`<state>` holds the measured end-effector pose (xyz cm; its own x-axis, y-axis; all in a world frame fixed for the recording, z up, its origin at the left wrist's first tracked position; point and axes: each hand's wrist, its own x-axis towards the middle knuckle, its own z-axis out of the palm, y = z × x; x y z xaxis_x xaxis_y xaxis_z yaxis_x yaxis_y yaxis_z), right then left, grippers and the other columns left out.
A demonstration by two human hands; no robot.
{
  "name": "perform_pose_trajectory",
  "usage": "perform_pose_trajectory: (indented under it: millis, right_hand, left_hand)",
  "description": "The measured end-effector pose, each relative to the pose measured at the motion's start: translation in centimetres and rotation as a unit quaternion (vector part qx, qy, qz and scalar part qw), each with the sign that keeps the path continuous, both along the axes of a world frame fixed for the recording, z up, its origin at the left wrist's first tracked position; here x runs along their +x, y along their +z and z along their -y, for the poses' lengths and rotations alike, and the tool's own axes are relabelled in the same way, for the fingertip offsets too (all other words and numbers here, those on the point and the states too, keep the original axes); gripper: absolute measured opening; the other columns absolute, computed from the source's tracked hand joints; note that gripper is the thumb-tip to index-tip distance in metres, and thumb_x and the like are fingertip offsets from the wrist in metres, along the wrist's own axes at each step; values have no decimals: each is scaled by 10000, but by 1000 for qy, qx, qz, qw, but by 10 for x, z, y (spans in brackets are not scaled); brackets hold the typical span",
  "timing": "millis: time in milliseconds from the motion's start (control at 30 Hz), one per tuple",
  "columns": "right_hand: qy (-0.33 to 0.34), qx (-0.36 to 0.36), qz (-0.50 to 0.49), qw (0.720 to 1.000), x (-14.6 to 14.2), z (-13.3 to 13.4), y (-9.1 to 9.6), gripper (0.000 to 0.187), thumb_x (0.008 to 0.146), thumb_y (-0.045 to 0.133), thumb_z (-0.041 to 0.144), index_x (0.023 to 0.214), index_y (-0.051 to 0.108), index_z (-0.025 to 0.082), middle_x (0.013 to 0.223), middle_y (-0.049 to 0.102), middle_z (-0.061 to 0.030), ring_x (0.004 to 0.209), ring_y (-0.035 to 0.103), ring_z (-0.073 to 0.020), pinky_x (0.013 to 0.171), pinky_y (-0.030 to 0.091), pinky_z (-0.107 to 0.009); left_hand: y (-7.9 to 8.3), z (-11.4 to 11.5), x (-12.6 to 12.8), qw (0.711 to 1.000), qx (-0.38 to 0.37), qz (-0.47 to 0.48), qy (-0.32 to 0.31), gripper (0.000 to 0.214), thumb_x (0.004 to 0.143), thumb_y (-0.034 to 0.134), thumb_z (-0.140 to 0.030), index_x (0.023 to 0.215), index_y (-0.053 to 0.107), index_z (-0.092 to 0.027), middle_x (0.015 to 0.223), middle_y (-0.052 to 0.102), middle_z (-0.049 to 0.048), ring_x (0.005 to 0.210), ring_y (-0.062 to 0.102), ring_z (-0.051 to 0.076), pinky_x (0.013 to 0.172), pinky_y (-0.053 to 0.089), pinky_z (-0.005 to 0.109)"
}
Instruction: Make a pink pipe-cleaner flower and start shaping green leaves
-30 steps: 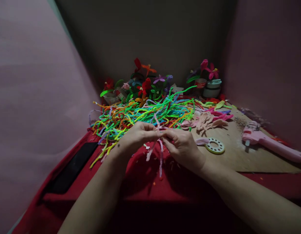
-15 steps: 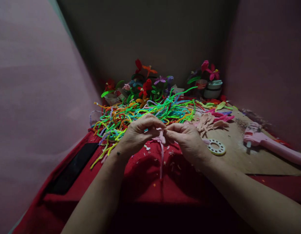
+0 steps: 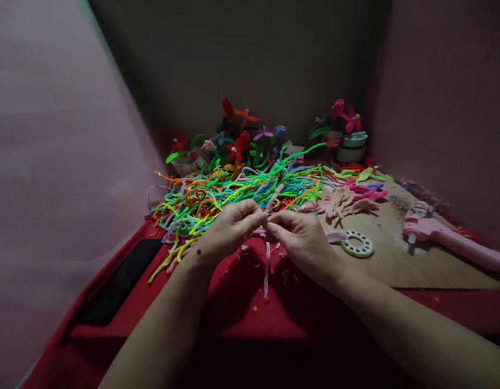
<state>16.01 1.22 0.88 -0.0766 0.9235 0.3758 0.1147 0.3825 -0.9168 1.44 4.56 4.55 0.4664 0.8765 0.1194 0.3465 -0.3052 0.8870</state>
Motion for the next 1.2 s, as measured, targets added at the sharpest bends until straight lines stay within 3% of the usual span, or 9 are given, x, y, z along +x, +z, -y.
perform_pose_trajectory:
  millis: [167, 300, 500, 600, 700, 800, 900, 1033, 1200]
  right_hand:
    - [130, -185, -126, 966, 3, -4, 7, 231, 745, 592, 331, 694, 626, 108, 567, 617, -27, 483, 521, -91, 537, 423, -234]
    - [102, -196, -135, 966, 1, -4, 6, 194, 711, 623, 303, 663, 604, 115, 546, 613, -15, 469, 528, -90, 520, 418, -227]
    - [8, -71, -1, 997, 0, -2, 0, 250, 784, 551, 323, 609, 585, 148, 552, 577, 0, 516, 501, -106, 524, 382, -238]
    - [-47, 66, 65, 995, 3, -1, -1, 247, 855, 461, 301, 768, 640, 155, 703, 622, -37, 664, 550, -145, 629, 418, -272]
    - [-134, 268, 144, 943, 5, -1, -1, 247, 855, 461, 201, 1041, 618, 162, 905, 630, -81, 867, 532, -187, 780, 409, -328]
    - [-174, 328, 229, 900, 6, -3, -1, 257, 837, 495, 220, 1038, 642, 154, 895, 631, -99, 870, 490, -215, 777, 390, -362]
    - [-154, 264, 247, 920, 6, -4, 0, 202, 825, 516, 241, 845, 703, 167, 705, 613, -69, 748, 471, -195, 713, 373, -347]
    - [-36, 52, 112, 992, 8, -4, 6, 184, 787, 554, 228, 694, 690, 147, 631, 604, -25, 635, 487, -140, 633, 362, -285]
    - [109, -117, -42, 986, 12, -9, 8, 216, 715, 618, 280, 556, 633, 135, 516, 523, 38, 504, 414, -78, 544, 309, -240]
  left_hand:
    - [1, -6, -3, 997, -10, 53, 52, 221, 754, 557, -335, 653, 496, -149, 561, 479, -37, 493, 395, 66, 471, 313, 185]
    - [2, -7, -5, 998, -31, 34, 51, 223, 749, 559, -333, 640, 517, -143, 533, 452, -43, 463, 355, 54, 445, 282, 181]
    - [2, -6, -6, 999, -28, 33, 31, 251, 753, 554, -342, 614, 491, -143, 519, 424, -46, 465, 342, 53, 442, 272, 186]
    - [5, -3, -5, 999, 1, 12, 35, 235, 749, 557, -331, 622, 504, -141, 520, 417, -50, 464, 335, 53, 441, 269, 188]
    - [8, 0, -5, 1000, 16, -20, 4, 237, 756, 548, -320, 613, 522, -133, 530, 408, -50, 485, 335, 55, 455, 268, 187]
    - [10, 2, -5, 999, 21, -36, -19, 237, 760, 545, -317, 618, 540, -127, 545, 424, -45, 505, 351, 58, 473, 279, 185]
    - [10, 2, -6, 999, 28, -42, -3, 227, 751, 555, -322, 629, 555, -130, 519, 424, -52, 479, 344, 56, 473, 288, 187]
    - [8, -2, -5, 998, 41, -41, 9, 214, 747, 559, -321, 650, 576, -130, 540, 459, -44, 501, 381, 64, 484, 310, 189]
    - [5, -3, -3, 995, 73, -63, 13, 231, 759, 546, -330, 661, 590, -125, 554, 479, -35, 520, 398, 68, 480, 311, 188]
